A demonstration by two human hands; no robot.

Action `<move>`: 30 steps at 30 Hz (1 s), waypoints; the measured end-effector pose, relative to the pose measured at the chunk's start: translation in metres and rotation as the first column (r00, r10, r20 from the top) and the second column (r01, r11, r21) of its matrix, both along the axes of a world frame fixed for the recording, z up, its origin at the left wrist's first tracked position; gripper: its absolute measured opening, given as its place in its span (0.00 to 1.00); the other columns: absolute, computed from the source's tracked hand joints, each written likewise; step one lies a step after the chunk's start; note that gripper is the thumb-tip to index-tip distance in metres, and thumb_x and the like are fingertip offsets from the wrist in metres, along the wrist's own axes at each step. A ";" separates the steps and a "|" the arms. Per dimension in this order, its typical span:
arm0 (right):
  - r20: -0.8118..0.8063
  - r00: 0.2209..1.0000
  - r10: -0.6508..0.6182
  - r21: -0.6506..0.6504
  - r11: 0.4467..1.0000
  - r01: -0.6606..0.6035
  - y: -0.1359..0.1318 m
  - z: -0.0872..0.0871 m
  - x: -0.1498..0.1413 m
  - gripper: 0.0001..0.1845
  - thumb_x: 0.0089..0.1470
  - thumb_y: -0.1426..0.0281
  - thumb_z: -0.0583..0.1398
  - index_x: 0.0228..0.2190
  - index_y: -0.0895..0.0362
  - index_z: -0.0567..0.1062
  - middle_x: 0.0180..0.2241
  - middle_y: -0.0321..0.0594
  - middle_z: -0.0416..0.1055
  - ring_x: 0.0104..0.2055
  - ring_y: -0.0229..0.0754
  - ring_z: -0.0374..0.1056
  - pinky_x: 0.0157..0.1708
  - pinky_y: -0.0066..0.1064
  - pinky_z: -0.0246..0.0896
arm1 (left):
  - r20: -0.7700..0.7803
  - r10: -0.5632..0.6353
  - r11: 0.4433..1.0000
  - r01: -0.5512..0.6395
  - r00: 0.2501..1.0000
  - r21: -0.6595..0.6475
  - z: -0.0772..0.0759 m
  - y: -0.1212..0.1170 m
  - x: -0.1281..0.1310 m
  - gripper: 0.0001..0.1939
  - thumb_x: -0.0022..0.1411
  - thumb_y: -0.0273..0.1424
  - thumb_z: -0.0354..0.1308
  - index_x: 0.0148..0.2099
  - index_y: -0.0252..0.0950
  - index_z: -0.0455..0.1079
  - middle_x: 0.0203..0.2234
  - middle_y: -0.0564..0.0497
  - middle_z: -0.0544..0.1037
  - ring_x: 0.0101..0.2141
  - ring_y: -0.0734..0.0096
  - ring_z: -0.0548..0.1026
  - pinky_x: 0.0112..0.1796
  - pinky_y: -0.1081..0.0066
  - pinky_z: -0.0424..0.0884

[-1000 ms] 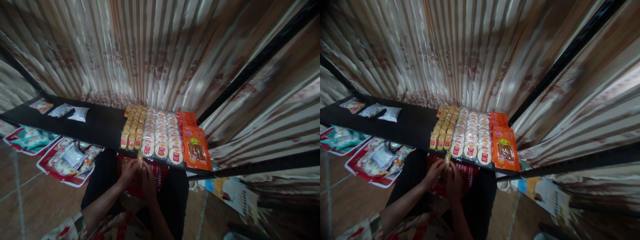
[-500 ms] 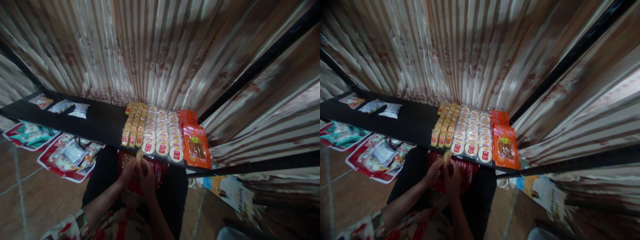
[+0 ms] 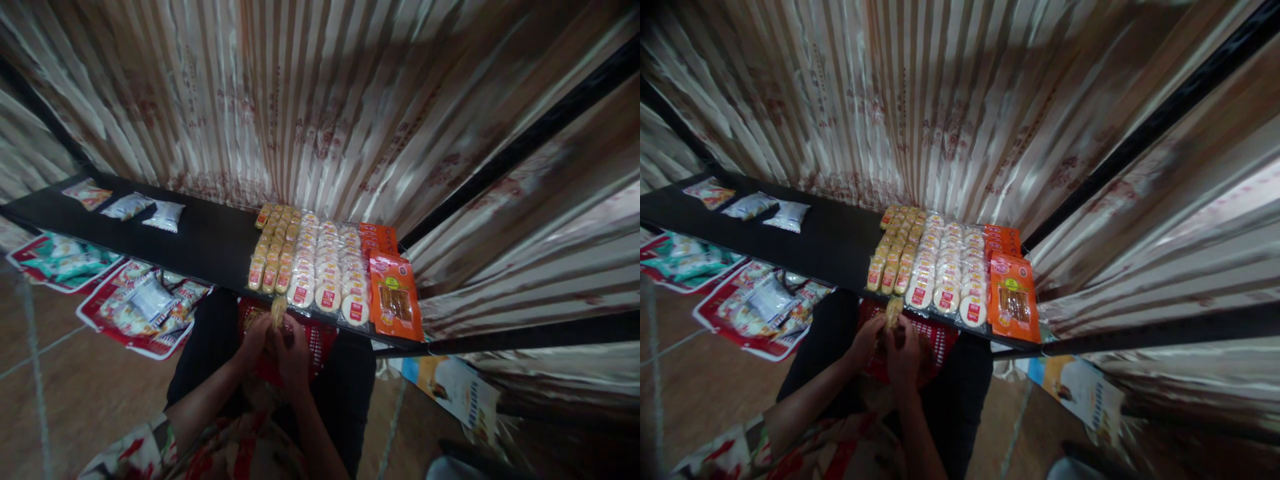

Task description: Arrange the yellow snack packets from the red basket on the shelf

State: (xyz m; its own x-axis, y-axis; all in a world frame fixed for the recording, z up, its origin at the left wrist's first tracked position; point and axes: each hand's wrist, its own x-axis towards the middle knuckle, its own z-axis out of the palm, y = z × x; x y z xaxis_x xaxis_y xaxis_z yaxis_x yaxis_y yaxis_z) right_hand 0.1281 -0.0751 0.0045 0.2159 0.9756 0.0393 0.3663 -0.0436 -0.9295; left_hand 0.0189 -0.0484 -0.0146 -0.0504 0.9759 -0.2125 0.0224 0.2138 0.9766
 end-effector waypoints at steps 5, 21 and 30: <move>0.000 1.000 -0.007 -0.018 1.000 0.007 0.002 0.010 -0.008 0.19 0.49 0.62 0.59 0.43 0.56 0.72 0.43 0.45 0.73 0.45 0.46 0.68 0.46 0.37 0.62 | -0.020 0.050 0.998 -0.051 0.999 -0.024 -0.004 -0.001 -0.004 0.11 0.53 0.34 0.52 0.34 0.38 0.74 0.38 0.47 0.78 0.47 0.60 0.71 0.52 0.61 0.64; -0.015 0.993 0.119 0.028 0.993 -0.119 0.023 0.023 -0.053 0.19 0.52 0.63 0.57 0.45 0.56 0.71 0.44 0.44 0.72 0.45 0.44 0.68 0.45 0.34 0.63 | 0.123 0.157 0.987 -0.152 0.980 -0.044 0.042 0.010 -0.041 0.16 0.53 0.40 0.49 0.34 0.35 0.72 0.33 0.46 0.79 0.39 0.61 0.75 0.43 0.66 0.70; -0.021 0.985 0.170 0.069 0.983 -0.168 0.049 0.029 -0.081 0.14 0.52 0.65 0.55 0.40 0.55 0.73 0.38 0.41 0.72 0.34 0.39 0.70 0.34 0.28 0.66 | 0.102 0.315 0.948 -0.306 0.944 -0.091 0.050 0.028 -0.070 0.20 0.50 0.40 0.55 0.42 0.31 0.70 0.35 0.46 0.78 0.38 0.62 0.76 0.41 0.67 0.71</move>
State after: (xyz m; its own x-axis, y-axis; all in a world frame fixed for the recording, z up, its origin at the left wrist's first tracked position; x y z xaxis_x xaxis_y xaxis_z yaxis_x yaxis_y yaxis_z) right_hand 0.0466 -0.0261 0.0335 0.0502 0.9935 0.1019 0.3378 0.0791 -0.9379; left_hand -0.0506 -0.0208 0.0355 -0.3199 0.8972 -0.3046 -0.1667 0.2632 0.9502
